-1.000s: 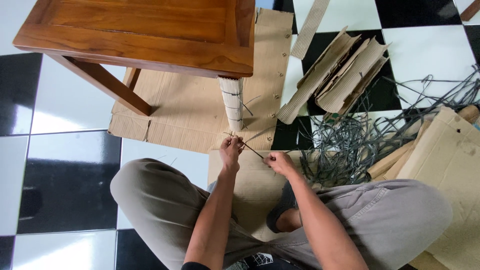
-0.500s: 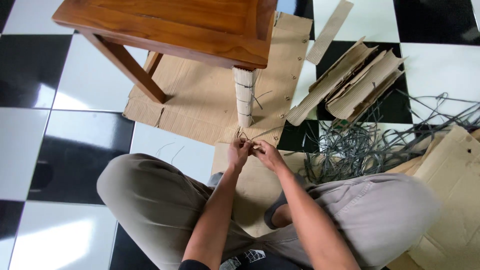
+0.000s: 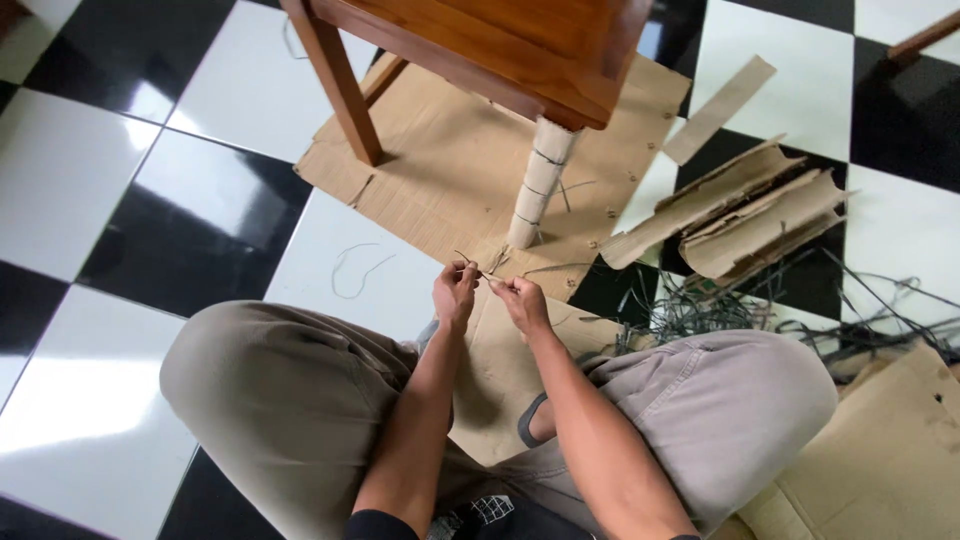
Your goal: Wrapping a wooden table leg with cardboard and tying it with string
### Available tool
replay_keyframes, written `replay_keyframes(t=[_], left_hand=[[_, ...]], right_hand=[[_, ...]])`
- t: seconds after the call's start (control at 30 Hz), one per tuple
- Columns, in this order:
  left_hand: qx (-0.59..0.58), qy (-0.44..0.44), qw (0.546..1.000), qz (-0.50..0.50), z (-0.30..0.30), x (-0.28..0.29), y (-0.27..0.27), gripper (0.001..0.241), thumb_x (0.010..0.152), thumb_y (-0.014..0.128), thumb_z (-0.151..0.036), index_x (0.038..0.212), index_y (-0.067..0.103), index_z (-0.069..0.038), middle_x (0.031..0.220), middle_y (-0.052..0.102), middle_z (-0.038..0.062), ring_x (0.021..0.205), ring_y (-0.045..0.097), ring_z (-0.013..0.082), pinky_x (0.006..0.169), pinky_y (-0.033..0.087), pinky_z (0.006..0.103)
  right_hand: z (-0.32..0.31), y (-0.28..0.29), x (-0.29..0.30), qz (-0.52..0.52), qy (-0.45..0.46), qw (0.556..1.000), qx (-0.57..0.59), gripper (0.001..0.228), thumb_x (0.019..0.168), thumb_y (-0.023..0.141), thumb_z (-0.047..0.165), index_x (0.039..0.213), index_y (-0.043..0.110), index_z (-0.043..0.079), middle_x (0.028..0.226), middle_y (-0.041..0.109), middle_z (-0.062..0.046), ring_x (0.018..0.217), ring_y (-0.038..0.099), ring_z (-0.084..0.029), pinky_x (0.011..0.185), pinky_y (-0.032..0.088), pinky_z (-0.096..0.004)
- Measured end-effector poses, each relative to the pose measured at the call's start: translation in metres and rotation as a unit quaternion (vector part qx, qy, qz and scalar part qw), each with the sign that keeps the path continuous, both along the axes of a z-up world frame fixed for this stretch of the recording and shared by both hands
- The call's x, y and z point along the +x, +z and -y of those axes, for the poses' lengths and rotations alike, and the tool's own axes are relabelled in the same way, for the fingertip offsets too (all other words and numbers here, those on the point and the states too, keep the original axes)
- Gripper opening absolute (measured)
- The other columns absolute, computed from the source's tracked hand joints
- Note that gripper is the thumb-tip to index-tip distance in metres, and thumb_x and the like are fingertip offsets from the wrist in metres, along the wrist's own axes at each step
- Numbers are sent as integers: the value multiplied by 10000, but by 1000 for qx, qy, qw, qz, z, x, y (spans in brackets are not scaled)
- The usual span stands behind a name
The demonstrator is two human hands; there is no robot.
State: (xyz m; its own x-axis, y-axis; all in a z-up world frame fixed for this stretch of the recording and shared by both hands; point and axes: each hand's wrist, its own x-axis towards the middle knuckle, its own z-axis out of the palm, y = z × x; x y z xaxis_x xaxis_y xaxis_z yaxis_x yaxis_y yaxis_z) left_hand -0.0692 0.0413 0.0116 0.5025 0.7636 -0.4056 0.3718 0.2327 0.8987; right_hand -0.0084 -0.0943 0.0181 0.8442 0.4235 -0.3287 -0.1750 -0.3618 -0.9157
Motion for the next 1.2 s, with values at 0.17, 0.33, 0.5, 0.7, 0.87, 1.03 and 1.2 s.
replay_keyframes(t=[0.17, 0.33, 0.5, 0.7, 0.87, 1.03, 1.2], left_hand=[[-9, 26, 999, 37, 1, 6, 14, 184, 880, 732, -318, 911, 746, -137, 788, 761, 42, 703, 693, 128, 660, 578, 248], [-60, 64, 994, 69, 4, 32, 0, 164, 869, 725, -267, 889, 731, -105, 746, 714, 38, 666, 629, 103, 608, 542, 217], [-108, 87, 988, 60, 0, 58, -20, 178, 849, 734, -279, 883, 731, -104, 734, 712, 58, 635, 647, 110, 591, 568, 234], [-115, 77, 990, 6, -9, 79, -56, 190, 819, 739, -306, 871, 744, -124, 693, 703, 54, 610, 650, 128, 599, 592, 250], [-53, 19, 998, -22, -20, 108, -76, 141, 812, 702, -333, 807, 741, -198, 622, 651, -9, 570, 600, 111, 572, 511, 266], [-12, -36, 999, -15, -43, 133, -67, 114, 823, 672, -244, 860, 745, -165, 628, 594, -53, 608, 539, 75, 610, 439, 228], [39, -143, 988, -47, -69, 169, -79, 270, 855, 647, -80, 1080, 755, -185, 897, 775, 13, 902, 736, 182, 820, 530, 324]], right_hand=[[-4, 24, -7, -61, -75, 994, 47, 207, 837, 830, 298, 870, 785, 99, 662, 634, -14, 663, 534, -105, 582, 407, -233], [8, -8, 7, -79, -154, 985, 24, 204, 857, 816, 287, 927, 780, 98, 765, 659, -37, 758, 533, -147, 649, 403, -262], [28, -44, 21, -109, -299, 946, -68, 351, 868, 791, 401, 1025, 764, 88, 833, 656, -84, 771, 574, -196, 626, 470, -384], [51, -70, 45, -146, -385, 909, -61, 368, 939, 776, 384, 1164, 731, 96, 1092, 707, -161, 1059, 648, -367, 874, 508, -581], [53, -96, 88, -120, -376, 917, -55, 359, 934, 768, 363, 1133, 726, 67, 1034, 680, -165, 969, 632, -312, 797, 503, -557], [33, -66, 128, -106, -361, 926, -33, 325, 921, 768, 356, 1035, 703, 59, 886, 590, -117, 797, 587, -229, 663, 483, -427], [20, -41, 170, -145, -306, 939, -66, 388, 946, 738, 344, 1155, 732, 17, 1033, 699, -172, 919, 663, -300, 751, 529, -491]])
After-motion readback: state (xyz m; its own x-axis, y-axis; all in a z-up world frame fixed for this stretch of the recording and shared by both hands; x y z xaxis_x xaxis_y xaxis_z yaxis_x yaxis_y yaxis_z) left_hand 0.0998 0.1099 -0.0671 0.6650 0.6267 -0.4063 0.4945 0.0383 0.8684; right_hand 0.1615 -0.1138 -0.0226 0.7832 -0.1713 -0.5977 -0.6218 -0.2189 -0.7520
